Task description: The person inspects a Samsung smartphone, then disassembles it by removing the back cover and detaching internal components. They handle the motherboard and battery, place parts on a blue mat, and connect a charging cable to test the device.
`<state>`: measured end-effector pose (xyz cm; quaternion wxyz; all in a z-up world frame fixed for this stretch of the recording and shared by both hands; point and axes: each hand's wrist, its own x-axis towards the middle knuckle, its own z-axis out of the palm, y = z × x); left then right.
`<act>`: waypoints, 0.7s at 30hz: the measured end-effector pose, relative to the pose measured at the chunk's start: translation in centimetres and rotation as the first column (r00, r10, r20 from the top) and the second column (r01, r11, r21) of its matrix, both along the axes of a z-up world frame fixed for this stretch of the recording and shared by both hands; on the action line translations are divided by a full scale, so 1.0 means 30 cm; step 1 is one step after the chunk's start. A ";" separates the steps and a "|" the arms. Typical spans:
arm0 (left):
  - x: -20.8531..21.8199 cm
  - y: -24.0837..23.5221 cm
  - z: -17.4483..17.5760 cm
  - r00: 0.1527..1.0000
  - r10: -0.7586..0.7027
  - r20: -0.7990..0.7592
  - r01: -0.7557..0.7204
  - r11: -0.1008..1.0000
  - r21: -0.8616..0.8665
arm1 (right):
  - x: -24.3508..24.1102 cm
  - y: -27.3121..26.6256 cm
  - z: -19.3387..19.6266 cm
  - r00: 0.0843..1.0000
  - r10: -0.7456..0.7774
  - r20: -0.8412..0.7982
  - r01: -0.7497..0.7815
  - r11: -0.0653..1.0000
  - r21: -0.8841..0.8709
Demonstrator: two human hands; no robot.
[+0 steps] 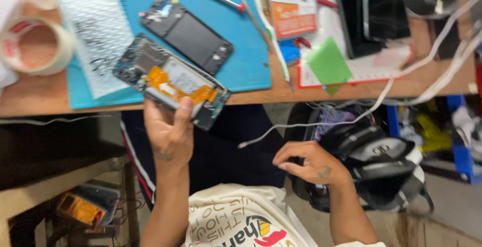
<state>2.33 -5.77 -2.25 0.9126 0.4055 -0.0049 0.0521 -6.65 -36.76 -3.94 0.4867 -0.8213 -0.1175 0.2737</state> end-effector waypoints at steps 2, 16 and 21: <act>-0.005 -0.012 0.005 1.000 0.003 -0.024 -0.003 1.000 0.000 | -0.073 -0.104 -0.161 0.990 0.065 -0.122 -0.092 0.967 -0.239; -0.036 -0.012 0.034 1.000 0.007 -0.030 -0.001 0.983 0.182 | 0.310 -0.533 -0.628 0.890 0.153 0.429 0.413 0.124 -0.902; -0.038 0.015 0.035 0.999 0.015 -0.044 -0.010 0.992 0.124 | 0.335 -0.428 -0.618 0.990 0.135 -0.035 -0.059 0.179 -0.982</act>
